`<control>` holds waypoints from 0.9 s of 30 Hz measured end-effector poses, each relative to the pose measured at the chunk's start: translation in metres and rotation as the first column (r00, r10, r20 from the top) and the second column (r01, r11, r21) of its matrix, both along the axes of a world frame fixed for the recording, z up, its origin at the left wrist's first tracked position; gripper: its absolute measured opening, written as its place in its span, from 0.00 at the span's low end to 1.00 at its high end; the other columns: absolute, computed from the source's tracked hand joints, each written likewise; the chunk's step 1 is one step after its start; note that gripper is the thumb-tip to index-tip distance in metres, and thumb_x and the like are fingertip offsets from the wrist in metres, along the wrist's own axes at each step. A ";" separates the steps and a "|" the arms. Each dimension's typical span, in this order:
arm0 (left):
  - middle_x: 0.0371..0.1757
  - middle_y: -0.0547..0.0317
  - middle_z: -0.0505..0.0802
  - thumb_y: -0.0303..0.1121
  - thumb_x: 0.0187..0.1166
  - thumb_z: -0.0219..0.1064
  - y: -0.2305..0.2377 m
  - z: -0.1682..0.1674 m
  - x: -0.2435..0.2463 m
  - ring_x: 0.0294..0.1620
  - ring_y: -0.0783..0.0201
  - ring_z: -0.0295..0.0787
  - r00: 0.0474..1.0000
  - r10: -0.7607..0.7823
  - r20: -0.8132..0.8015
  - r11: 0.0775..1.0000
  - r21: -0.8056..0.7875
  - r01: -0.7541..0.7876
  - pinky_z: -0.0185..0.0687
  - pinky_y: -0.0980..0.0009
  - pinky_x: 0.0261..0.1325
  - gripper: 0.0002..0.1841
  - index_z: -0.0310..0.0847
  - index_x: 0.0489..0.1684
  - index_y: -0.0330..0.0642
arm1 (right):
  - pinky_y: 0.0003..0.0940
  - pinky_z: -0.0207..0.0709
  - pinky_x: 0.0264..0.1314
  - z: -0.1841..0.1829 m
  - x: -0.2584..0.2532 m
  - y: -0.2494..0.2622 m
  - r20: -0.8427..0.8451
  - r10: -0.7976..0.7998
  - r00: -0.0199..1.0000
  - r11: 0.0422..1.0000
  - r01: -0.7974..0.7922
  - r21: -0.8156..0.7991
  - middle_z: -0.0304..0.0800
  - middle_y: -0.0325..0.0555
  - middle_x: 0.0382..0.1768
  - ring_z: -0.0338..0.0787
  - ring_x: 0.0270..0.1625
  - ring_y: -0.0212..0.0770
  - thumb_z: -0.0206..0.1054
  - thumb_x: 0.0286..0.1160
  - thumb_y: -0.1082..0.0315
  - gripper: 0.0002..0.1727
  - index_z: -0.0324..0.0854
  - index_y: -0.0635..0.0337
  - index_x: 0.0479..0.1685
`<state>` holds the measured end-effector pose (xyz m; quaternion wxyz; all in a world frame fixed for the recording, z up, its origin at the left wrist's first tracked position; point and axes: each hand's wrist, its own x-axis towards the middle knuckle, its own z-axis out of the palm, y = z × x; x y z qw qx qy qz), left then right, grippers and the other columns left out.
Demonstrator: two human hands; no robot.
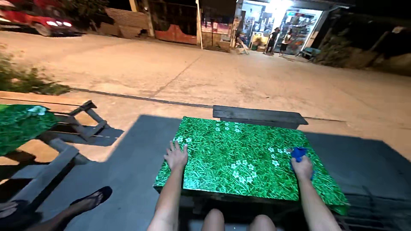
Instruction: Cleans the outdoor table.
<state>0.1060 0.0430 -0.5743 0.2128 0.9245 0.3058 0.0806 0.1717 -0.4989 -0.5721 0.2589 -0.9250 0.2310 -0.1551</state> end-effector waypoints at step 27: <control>0.95 0.46 0.61 0.64 0.89 0.28 0.018 -0.020 0.002 0.95 0.38 0.51 0.987 -0.056 0.150 0.998 0.009 0.055 0.46 0.27 0.87 0.40 0.61 0.92 0.50 | 0.48 0.50 0.96 -0.001 -0.037 0.313 0.005 0.819 0.573 0.573 -0.818 -0.049 0.72 0.55 0.85 0.62 0.92 0.55 0.59 0.88 0.63 0.21 0.83 0.62 0.73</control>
